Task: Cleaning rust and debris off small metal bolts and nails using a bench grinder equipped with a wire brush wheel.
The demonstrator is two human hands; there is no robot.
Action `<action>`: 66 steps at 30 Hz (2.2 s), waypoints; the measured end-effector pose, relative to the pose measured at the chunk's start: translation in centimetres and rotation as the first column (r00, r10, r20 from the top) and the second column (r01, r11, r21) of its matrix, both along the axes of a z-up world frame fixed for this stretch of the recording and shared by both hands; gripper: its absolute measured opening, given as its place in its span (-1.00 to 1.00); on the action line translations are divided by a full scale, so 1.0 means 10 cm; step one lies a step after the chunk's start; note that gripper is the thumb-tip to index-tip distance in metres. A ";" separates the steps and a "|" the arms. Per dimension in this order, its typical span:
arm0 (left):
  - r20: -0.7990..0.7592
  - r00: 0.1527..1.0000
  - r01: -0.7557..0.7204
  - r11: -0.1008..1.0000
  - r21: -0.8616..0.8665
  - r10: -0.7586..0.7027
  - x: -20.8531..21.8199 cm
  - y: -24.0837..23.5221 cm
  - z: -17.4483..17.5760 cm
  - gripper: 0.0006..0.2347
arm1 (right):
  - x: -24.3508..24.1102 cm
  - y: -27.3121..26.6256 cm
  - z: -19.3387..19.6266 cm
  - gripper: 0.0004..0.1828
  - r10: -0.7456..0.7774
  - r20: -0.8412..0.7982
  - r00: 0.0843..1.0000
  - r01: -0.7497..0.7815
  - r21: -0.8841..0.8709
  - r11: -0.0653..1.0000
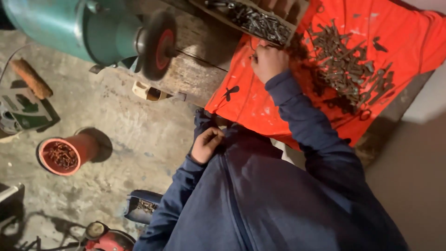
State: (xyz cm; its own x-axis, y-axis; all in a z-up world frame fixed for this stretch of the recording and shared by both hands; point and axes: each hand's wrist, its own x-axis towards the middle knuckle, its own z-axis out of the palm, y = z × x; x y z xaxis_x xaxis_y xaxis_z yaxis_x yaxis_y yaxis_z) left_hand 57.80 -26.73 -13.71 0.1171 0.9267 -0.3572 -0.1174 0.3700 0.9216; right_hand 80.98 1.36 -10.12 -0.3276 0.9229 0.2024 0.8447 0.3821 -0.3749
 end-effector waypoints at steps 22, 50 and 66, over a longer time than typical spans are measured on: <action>0.010 0.991 -0.131 0.936 0.326 0.135 -0.77 0.55 1.38 -0.87 | -1.16 -1.40 1.23 -0.87 0.567 -0.323 0.758 -0.482 0.308 0.820; 0.265 0.939 -0.250 0.964 0.089 0.219 -1.25 1.00 0.58 -0.90 | -1.72 -1.05 0.76 -0.82 0.365 -0.550 0.751 -0.439 -0.002 0.899; 0.555 0.820 -0.075 0.988 -0.138 0.140 -1.37 0.97 0.53 -0.87 | -1.69 -1.02 0.25 -0.86 0.323 -0.831 0.452 -0.651 -0.059 0.757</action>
State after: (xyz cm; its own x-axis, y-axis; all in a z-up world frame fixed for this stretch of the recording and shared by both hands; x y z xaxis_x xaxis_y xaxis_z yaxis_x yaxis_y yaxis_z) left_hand 44.10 -17.00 -8.39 0.2288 0.9059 -0.3564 -0.6466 0.4152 0.6399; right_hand 64.12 -8.85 -7.57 -0.6250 0.7077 0.3294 -0.0955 0.3495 -0.9321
